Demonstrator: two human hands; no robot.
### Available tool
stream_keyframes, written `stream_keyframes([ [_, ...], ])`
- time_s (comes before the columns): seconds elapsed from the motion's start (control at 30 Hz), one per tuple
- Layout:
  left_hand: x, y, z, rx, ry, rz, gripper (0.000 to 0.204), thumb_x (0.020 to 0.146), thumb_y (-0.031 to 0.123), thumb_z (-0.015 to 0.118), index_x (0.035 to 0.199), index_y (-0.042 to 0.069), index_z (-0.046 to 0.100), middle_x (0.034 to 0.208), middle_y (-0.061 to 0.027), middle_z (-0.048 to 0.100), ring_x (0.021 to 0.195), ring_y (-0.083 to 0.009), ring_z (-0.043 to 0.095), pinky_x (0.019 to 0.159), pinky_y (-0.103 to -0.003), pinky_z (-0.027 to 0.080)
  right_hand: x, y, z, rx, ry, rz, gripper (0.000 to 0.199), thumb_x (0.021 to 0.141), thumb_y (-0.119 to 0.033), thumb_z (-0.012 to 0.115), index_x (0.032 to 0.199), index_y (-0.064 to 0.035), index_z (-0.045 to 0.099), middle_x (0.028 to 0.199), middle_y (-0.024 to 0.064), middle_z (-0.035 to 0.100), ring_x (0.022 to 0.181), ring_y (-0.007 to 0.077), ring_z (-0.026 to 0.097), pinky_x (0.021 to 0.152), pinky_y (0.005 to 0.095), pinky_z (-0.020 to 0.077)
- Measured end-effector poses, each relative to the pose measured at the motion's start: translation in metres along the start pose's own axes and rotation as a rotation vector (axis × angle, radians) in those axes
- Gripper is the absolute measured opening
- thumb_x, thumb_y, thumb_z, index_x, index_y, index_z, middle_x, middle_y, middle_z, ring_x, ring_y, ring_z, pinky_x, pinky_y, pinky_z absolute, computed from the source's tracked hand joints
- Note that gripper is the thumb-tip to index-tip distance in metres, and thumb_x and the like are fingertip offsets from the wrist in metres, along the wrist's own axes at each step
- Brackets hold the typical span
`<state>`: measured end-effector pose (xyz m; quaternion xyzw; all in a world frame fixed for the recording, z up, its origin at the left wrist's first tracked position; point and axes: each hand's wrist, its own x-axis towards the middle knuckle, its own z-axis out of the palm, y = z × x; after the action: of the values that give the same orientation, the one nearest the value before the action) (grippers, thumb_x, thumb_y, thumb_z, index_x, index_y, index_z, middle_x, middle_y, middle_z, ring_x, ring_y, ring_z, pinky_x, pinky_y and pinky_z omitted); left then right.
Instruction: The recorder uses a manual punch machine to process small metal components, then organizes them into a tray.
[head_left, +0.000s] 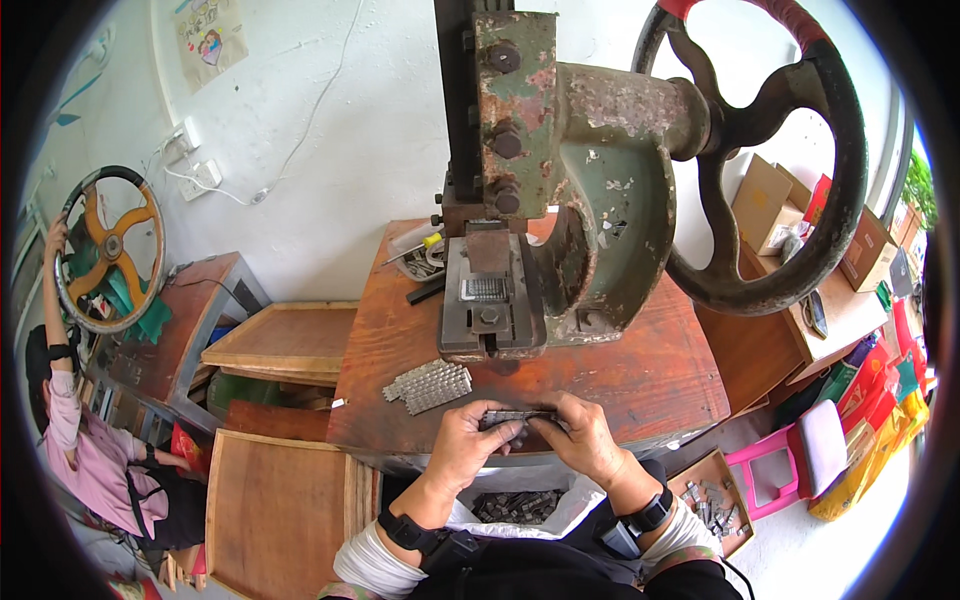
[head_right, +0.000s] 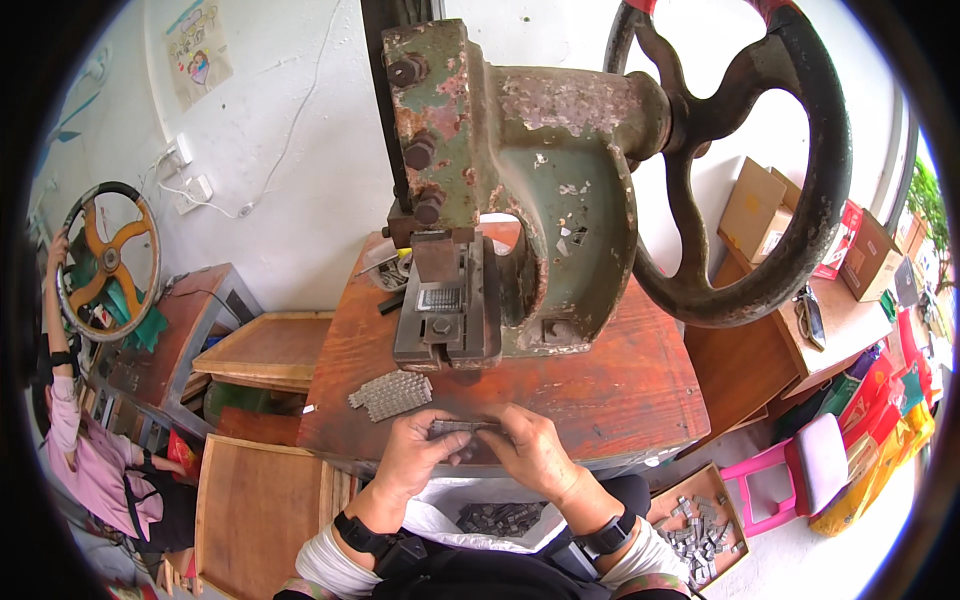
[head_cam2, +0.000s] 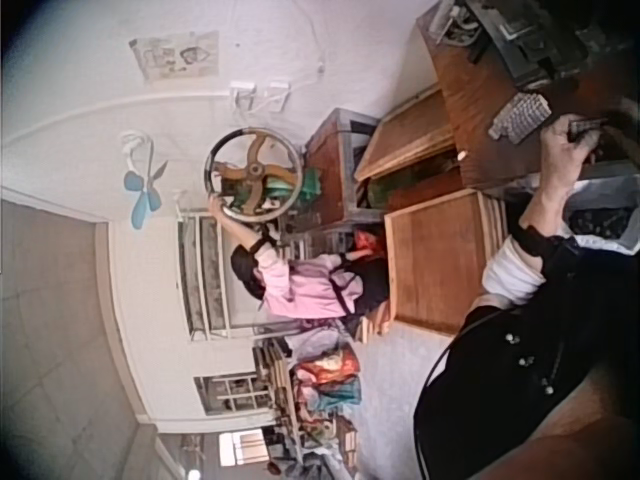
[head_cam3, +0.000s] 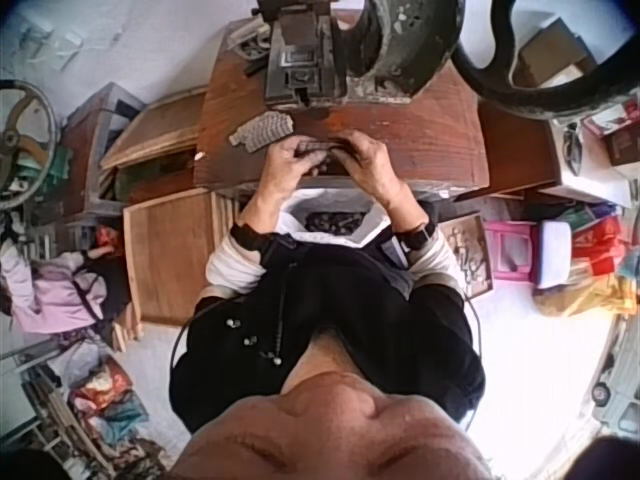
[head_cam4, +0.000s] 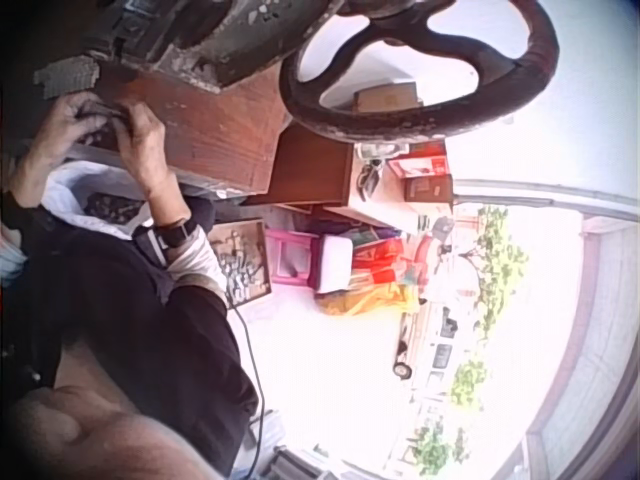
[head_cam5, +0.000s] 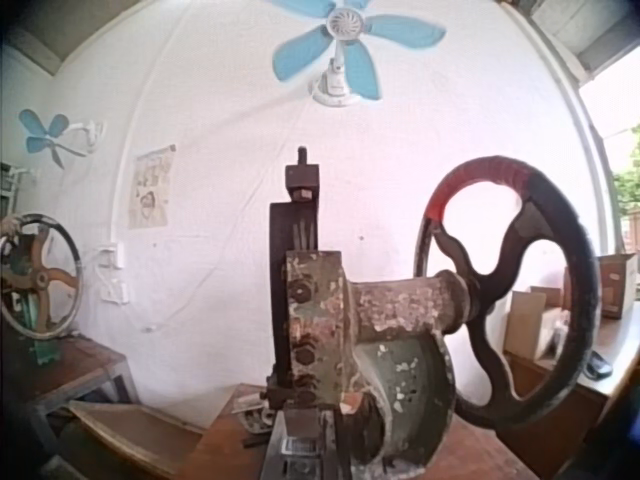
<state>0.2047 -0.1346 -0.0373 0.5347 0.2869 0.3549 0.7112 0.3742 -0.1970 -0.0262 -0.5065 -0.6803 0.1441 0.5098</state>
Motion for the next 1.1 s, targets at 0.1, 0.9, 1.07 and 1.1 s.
stream_keyframes([
  [0.1,-0.001,-0.001,0.0,0.02,-0.01,0.018,0.013,0.085,0.003,0.066,0.096,-0.002,0.063,0.079,-0.0059,0.066,0.067,-0.0099,0.062,0.056,-0.021,0.048,-0.003,0.004,0.0,-0.055,-0.08,-0.04,0.028,0.078,0.001,0.065,0.106,-0.0033,0.06,0.091,0.0162,0.064,0.083,0.0343,0.064,0.071,0.0373,0.0517],
  [0.9,0.001,-0.002,-0.011,0.078,-0.076,-0.018,0.012,0.085,0.004,0.066,0.096,-0.001,0.065,0.08,-0.0044,0.066,0.065,-0.0067,0.059,0.055,-0.019,0.046,0.0,-0.001,0.002,0.066,-0.089,0.08,0.021,0.08,0.0,0.065,0.101,-0.003,0.064,0.09,0.0149,0.066,0.083,0.0294,0.066,0.072,0.0344,0.0522],
  [1.07,0.0,-0.007,-0.009,0.025,-0.048,-0.039,0.011,0.086,0.003,0.064,0.096,-0.001,0.063,0.081,-0.0055,0.066,0.065,-0.0087,0.061,0.055,-0.02,0.047,0.005,0.002,-0.002,-0.032,-0.152,-0.034,0.018,0.08,-0.001,0.065,0.098,-0.0024,0.064,0.091,0.0153,0.066,0.082,0.029,0.066,0.072,0.0341,0.0525],
  [1.1,0.0,-0.005,-0.008,0.026,-0.05,-0.039,0.011,0.086,0.003,0.064,0.096,-0.001,0.063,0.081,-0.0055,0.066,0.065,-0.0087,0.061,0.055,-0.02,0.047,0.004,0.002,-0.001,-0.032,-0.15,-0.034,0.018,0.08,-0.001,0.065,0.098,-0.0024,0.064,0.091,0.0153,0.066,0.082,0.029,0.066,0.072,0.0341,0.0525],
])
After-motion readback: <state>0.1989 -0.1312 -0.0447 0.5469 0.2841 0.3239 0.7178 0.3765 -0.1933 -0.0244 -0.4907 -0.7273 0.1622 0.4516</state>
